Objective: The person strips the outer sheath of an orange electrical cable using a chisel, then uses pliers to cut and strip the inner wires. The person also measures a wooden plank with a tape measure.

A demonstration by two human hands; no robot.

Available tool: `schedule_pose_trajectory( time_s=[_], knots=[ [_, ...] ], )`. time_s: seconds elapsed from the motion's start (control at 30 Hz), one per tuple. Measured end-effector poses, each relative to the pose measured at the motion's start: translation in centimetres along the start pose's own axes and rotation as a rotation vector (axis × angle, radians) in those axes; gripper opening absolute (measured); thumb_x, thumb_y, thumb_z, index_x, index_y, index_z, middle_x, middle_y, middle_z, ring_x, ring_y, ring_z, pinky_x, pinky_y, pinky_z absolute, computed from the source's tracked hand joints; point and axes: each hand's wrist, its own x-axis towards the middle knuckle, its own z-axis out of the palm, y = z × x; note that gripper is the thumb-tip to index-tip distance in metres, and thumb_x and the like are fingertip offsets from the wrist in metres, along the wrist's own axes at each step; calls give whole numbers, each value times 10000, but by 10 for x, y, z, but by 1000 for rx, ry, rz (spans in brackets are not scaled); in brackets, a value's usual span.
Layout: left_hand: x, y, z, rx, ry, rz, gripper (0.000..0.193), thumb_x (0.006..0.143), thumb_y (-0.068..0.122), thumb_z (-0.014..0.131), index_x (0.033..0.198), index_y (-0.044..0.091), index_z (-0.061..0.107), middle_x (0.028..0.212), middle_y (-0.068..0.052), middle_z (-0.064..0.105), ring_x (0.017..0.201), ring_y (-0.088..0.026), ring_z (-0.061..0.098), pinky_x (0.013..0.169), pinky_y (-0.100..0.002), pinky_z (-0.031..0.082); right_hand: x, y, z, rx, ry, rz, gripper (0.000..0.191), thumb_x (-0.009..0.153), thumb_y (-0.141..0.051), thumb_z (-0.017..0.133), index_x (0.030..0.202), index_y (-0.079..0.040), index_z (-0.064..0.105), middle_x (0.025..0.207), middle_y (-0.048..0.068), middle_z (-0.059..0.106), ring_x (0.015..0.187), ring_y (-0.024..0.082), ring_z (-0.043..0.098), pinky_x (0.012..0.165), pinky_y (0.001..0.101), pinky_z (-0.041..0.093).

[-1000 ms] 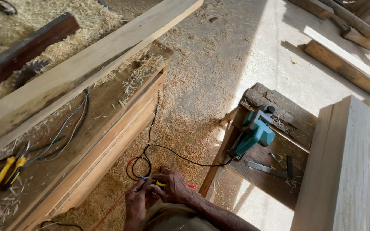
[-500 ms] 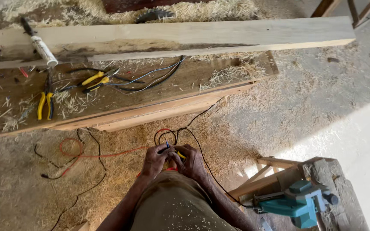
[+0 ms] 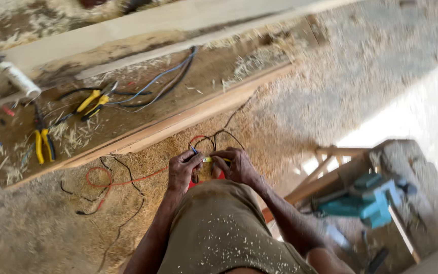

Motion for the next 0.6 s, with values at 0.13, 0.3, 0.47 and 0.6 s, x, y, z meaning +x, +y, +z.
schedule_pose_trajectory(
  time_s=[0.13, 0.3, 0.47, 0.6],
  knots=[
    [2, 9, -2, -59, -117, -79, 182, 880, 107, 758, 1007, -24, 745, 813, -51, 755, 656, -109, 658, 600, -251, 547, -27, -16, 9, 92, 174, 96, 261, 984, -211, 646, 1157, -47, 753, 984, 191, 751, 863, 299, 735, 749, 406, 580],
    [-4, 14, -19, 123, -377, -107, 153, 914, 116, 782, 990, -16, 768, 768, -58, 723, 653, -102, 649, 585, -245, 524, -56, -35, 37, 197, 338, 271, 259, 982, -197, 632, 1161, -55, 755, 1001, 184, 766, 889, 292, 759, 779, 401, 578],
    [-26, 3, -26, 326, -485, -142, 143, 898, 137, 781, 984, 23, 782, 694, -56, 722, 578, -109, 631, 513, -257, 499, -81, -39, 69, 225, 400, 208, 237, 989, -193, 638, 1124, -52, 773, 1069, 168, 775, 950, 292, 761, 820, 397, 588],
    [-40, -13, -32, 205, -484, -141, 149, 907, 146, 775, 989, 23, 780, 723, -35, 719, 603, -93, 634, 530, -257, 531, -103, -38, 94, 203, 493, 221, 234, 973, -190, 658, 1094, -25, 773, 1062, 173, 784, 954, 282, 754, 835, 404, 577]
  ],
)
